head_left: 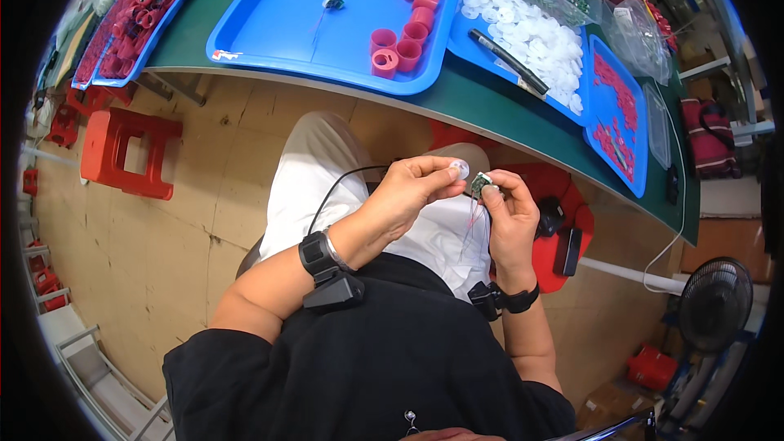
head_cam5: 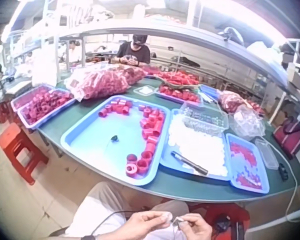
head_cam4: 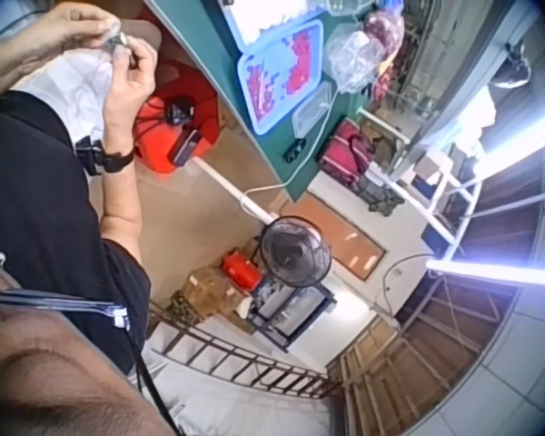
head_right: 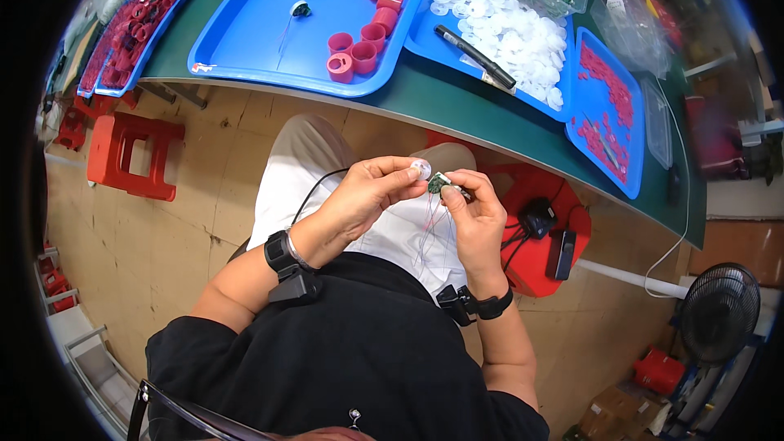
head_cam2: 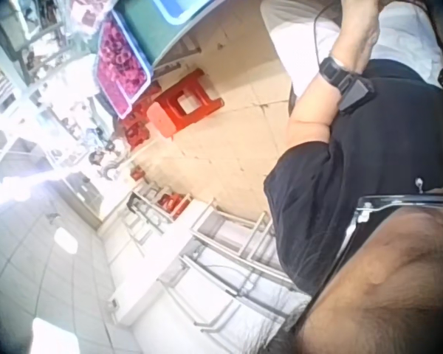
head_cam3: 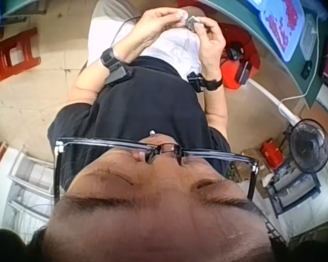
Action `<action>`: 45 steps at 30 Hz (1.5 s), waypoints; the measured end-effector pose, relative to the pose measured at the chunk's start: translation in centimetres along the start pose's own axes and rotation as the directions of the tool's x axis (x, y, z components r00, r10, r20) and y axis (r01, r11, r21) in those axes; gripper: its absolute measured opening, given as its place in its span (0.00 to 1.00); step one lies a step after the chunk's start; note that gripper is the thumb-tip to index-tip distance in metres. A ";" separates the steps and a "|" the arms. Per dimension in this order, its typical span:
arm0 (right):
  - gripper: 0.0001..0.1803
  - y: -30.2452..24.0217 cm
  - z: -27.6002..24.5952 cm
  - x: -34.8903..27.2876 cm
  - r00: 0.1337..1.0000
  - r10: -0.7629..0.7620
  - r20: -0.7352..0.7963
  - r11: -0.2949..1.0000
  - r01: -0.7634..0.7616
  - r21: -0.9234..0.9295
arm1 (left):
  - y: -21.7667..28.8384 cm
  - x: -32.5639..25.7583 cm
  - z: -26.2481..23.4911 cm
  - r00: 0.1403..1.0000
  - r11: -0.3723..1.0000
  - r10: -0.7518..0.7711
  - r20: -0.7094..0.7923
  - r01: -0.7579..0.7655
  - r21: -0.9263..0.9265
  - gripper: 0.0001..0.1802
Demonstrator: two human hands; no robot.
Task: Assembling small electronic components by inserting green circuit boards into pink cylindrical housings.
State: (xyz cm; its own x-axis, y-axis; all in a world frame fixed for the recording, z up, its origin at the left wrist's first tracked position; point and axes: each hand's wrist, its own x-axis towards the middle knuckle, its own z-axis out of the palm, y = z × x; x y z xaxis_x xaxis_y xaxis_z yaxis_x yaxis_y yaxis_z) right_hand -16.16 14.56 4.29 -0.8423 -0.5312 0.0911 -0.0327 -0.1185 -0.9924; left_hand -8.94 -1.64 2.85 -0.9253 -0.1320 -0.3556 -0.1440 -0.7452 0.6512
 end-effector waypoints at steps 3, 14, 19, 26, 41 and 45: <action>0.08 0.2 0.3 -0.1 0.998 -0.054 0.025 0.996 0.056 -0.075 | -0.1 -0.3 0.1 1.000 1.000 -0.011 -0.006 0.011 -0.027 0.14; 0.08 1.4 0.3 0.3 0.993 -0.120 0.013 0.982 0.120 -0.146 | 0.1 -0.8 0.9 0.995 0.994 0.074 0.068 -0.079 0.073 0.16; 0.08 2.0 0.1 0.1 0.982 -0.189 0.023 0.970 0.191 -0.153 | 0.2 -1.2 1.4 0.994 0.990 0.099 0.053 -0.104 0.098 0.16; 0.09 2.4 0.1 0.0 0.984 -0.176 0.006 0.983 0.176 -0.049 | 0.1 -1.3 1.4 0.993 0.985 0.104 0.049 -0.110 0.131 0.16; 0.08 2.5 0.0 -0.2 0.984 -0.178 0.010 0.983 0.179 -0.032 | -0.3 -1.2 1.2 0.994 0.982 0.100 0.052 -0.107 0.155 0.15; 0.08 2.3 0.2 -0.2 0.982 -0.187 0.007 0.980 0.187 -0.070 | -0.4 -1.2 1.4 0.989 0.983 0.128 0.070 -0.136 0.121 0.16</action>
State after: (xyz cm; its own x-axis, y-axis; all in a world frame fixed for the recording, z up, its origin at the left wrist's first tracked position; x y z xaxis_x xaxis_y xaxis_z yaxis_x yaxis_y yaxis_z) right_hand -15.99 14.27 1.97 -0.8175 -0.5057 0.2755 -0.2271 -0.1566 -0.9612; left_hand -8.22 -0.27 3.92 -0.9584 -0.1803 -0.2213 -0.0583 -0.6353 0.7700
